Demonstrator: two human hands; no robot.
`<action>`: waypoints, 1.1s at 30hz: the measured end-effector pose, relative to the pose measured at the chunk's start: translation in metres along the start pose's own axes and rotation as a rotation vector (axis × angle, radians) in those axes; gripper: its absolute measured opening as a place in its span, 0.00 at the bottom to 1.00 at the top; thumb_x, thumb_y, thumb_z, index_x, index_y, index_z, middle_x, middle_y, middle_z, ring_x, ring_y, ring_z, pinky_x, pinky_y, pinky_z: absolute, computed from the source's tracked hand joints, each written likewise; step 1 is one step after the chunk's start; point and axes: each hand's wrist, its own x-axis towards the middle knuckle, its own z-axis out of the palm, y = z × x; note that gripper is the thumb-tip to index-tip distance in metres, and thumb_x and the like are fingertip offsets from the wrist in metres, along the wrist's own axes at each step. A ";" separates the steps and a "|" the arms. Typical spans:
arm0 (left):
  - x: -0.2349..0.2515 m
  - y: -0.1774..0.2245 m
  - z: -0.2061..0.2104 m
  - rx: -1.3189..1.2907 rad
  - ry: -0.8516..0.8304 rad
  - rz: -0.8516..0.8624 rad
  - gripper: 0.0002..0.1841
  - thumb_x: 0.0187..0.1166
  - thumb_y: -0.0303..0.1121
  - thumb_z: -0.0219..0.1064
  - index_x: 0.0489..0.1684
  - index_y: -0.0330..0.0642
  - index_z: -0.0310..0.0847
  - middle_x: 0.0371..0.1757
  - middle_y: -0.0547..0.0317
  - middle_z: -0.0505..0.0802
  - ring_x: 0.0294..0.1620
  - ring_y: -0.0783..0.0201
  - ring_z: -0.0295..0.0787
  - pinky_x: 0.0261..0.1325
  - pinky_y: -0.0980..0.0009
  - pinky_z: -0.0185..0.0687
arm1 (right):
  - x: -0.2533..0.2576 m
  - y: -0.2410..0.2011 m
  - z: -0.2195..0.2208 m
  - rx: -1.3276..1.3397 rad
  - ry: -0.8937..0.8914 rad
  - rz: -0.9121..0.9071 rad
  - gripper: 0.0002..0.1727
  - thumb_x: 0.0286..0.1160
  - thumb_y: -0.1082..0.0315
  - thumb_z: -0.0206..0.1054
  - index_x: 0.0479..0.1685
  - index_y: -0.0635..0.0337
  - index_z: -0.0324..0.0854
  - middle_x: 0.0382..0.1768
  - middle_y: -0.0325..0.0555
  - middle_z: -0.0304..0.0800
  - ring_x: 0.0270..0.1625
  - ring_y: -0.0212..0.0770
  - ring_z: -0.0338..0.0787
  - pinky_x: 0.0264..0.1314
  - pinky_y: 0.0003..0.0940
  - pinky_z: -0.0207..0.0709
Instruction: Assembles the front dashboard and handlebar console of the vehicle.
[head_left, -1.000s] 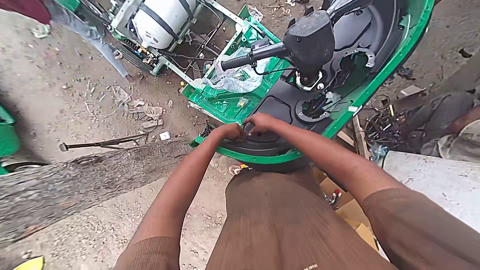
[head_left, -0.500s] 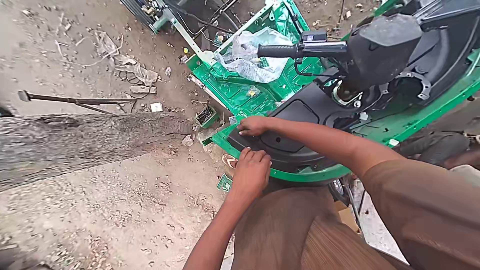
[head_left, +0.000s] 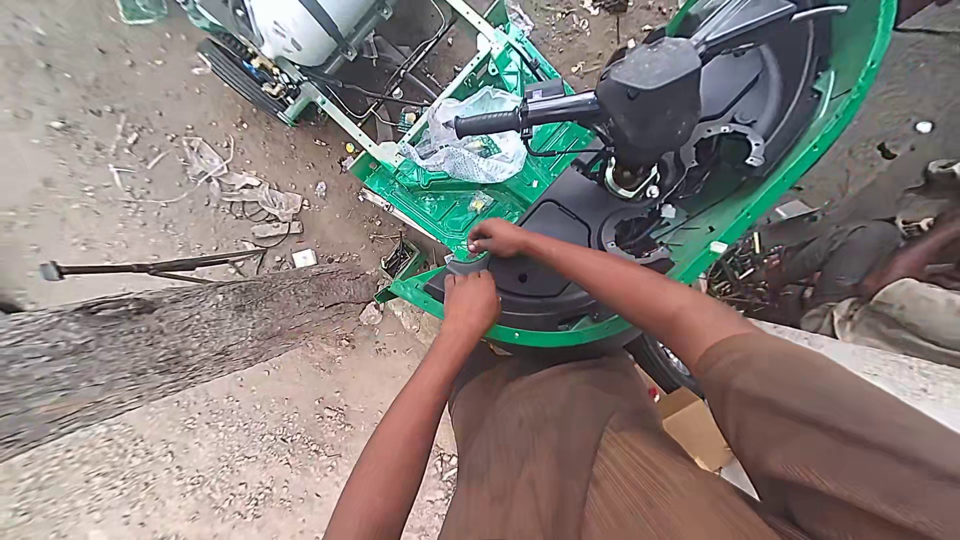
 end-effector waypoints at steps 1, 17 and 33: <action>0.012 0.005 -0.001 0.014 -0.069 -0.032 0.25 0.79 0.45 0.67 0.67 0.35 0.80 0.62 0.39 0.90 0.68 0.38 0.84 0.76 0.36 0.69 | -0.009 -0.001 -0.009 0.220 0.073 0.051 0.13 0.88 0.62 0.62 0.48 0.62 0.88 0.35 0.43 0.90 0.31 0.33 0.84 0.39 0.34 0.79; 0.049 0.008 -0.019 -0.921 0.170 -0.100 0.22 0.87 0.35 0.59 0.77 0.40 0.76 0.62 0.38 0.90 0.54 0.45 0.94 0.58 0.43 0.90 | -0.213 -0.090 -0.043 1.050 0.487 0.115 0.15 0.82 0.81 0.61 0.63 0.66 0.83 0.54 0.52 0.90 0.41 0.38 0.93 0.49 0.33 0.91; -0.001 0.009 0.007 -0.975 0.455 0.141 0.24 0.79 0.31 0.72 0.76 0.48 0.80 0.63 0.51 0.93 0.46 0.56 0.96 0.59 0.49 0.90 | -0.143 -0.105 -0.030 -0.037 0.445 0.543 0.22 0.83 0.47 0.68 0.40 0.59 0.91 0.27 0.47 0.91 0.28 0.43 0.88 0.36 0.47 0.83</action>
